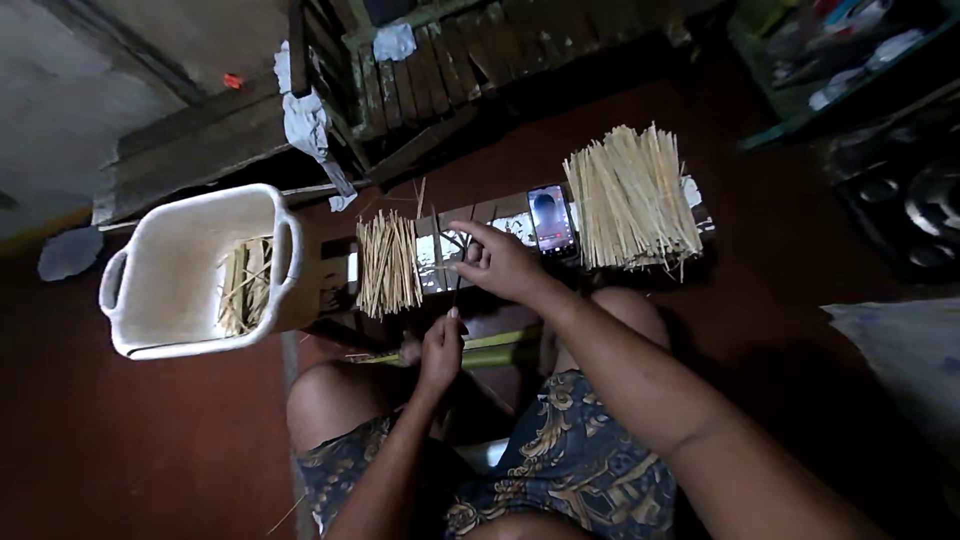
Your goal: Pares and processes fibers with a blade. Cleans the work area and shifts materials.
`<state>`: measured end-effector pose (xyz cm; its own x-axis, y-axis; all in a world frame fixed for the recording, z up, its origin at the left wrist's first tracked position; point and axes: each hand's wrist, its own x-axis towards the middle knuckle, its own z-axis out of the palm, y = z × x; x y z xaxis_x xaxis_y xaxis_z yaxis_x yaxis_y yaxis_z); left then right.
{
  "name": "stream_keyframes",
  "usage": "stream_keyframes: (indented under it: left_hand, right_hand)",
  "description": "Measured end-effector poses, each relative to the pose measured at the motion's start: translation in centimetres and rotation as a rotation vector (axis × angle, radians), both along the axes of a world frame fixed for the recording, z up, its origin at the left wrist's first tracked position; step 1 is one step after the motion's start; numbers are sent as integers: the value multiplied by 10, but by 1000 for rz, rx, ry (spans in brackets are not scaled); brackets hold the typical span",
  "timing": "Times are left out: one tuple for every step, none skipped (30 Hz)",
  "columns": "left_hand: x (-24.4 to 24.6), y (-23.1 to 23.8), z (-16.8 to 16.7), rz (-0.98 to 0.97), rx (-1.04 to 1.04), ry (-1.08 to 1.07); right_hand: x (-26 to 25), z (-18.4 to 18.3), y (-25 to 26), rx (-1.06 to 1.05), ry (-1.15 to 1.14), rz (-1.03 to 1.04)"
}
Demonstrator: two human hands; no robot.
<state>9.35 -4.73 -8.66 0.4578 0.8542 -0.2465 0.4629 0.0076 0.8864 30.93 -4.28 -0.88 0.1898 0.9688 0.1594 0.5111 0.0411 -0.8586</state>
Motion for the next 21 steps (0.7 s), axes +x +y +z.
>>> stream_keyframes:
  left_hand:
    - [3, -1, 2, 3, 23, -19]
    - [3, -4, 1, -4, 41, -24]
    - [1, -5, -2, -12, 33, 8]
    - [0, -4, -3, -19, 2, 63]
    - [-1, -4, -3, -18, -12, 89]
    - [0, -4, -1, -11, 2, 68]
    - [2, -6, 1, -10, 32, 18]
    - [1, -10, 1, -17, 67, -36]
    - [1, -12, 0, -25, 91, -61]
    - [-1, -11, -3, -29, 81, -34]
    - [-4, -12, -8, -27, 32, 24]
    - [-7, -12, -12, -26, -2, 66]
    - [-6, -11, -12, -16, -5, 67]
    - [-3, -10, -9, -8, 15, 45]
    - [-2, -13, -8, -8, 42, 14]
    - [-3, -16, -9, -11, 64, 5]
    - [-4, -15, -12, -14, 60, 41]
    - [-6, -15, -15, -17, 27, 103]
    - [-7, -14, -16, -12, 16, 138]
    - [-4, -12, -14, -5, 25, 138]
    - [-1, -12, -12, -4, 47, 113]
  right_hand:
    - [2, -4, 2, 19, -12, -11]
    - [3, -10, 2, 31, -29, -11]
    - [4, -16, 4, 36, -46, -6]
    - [3, -19, 6, 43, -63, -5]
    - [2, -19, 7, 39, -79, -8]
    - [0, -16, 6, 37, -87, -19]
    - [0, -12, 3, 47, -80, -35]
    - [-1, -10, -2, 63, -66, -43]
    - [-1, -9, -4, 78, -54, -39]
    - [-1, -9, -2, 83, -58, -34]
    - [-3, -12, -1, 55, -78, -25]
    - [-5, -14, 0, 11, -99, -11]
    - [-4, -14, 1, -11, -121, -5]
    - [-3, -12, 2, 0, -123, -10]
    - [-1, -13, 2, 26, -110, -13]
    - [-1, -15, 1, 49, -97, -6]
    - [-2, -16, 2, 49, -98, -5]
    - [-3, -17, 3, 21, -113, -6]
    - [-5, -17, 3, -16, -124, -4]
    - [-3, -17, 6, -29, -133, -7]
    - [-1, -16, 7, -15, -127, -14]
